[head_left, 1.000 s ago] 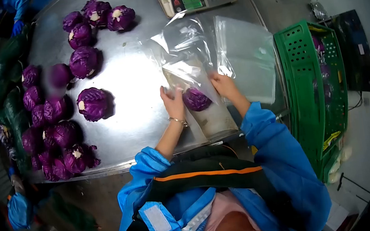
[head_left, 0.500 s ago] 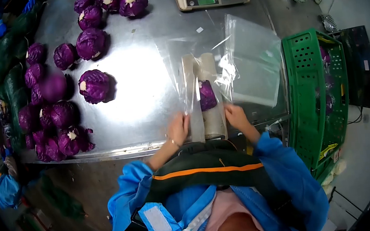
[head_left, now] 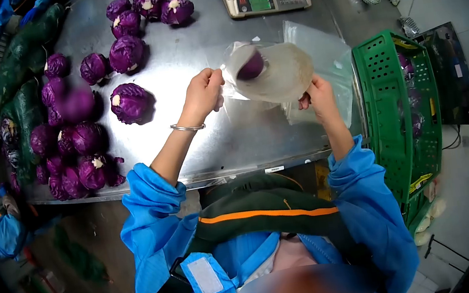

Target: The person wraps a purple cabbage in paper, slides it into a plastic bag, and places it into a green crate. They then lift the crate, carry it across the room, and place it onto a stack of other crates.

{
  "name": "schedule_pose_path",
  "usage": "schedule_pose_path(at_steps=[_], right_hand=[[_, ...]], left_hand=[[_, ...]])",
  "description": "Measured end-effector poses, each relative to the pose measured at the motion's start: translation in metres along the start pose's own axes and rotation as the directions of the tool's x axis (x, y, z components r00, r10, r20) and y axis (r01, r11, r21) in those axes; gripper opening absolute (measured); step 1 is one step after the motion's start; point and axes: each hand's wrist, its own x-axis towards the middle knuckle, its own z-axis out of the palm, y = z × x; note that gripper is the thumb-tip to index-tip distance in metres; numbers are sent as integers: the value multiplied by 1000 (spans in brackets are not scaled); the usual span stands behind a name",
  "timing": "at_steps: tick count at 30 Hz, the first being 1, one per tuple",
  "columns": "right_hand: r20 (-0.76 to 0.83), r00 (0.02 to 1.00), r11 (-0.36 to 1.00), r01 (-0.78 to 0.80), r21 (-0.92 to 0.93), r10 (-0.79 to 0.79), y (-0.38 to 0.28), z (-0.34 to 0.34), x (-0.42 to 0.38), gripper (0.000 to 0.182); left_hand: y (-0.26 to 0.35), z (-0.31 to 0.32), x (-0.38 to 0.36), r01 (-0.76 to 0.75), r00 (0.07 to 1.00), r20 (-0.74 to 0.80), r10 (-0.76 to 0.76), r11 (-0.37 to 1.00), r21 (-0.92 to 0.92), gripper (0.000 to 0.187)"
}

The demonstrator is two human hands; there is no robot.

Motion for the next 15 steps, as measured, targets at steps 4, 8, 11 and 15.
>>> schedule_pose_path(at_steps=[4,8,11,15], right_hand=[[150,605,274,550,-789,-782,-46,12,-24,15],[646,370,-97,817,-568,-668,-61,-3,-26,22],[338,402,-15,624,-781,-851,-139,-56,-89,19],[303,641,35,459,-888,-706,-174,-99,-169,23]], left_hand=[[-1,3,-6,50,995,85,-46,998,-38,30],[10,8,-19,125,953,268,-144,989,84,28],[13,2,-30,180,927,313,-206,977,110,26],[2,5,-42,322,843,429,-325,943,81,28]])
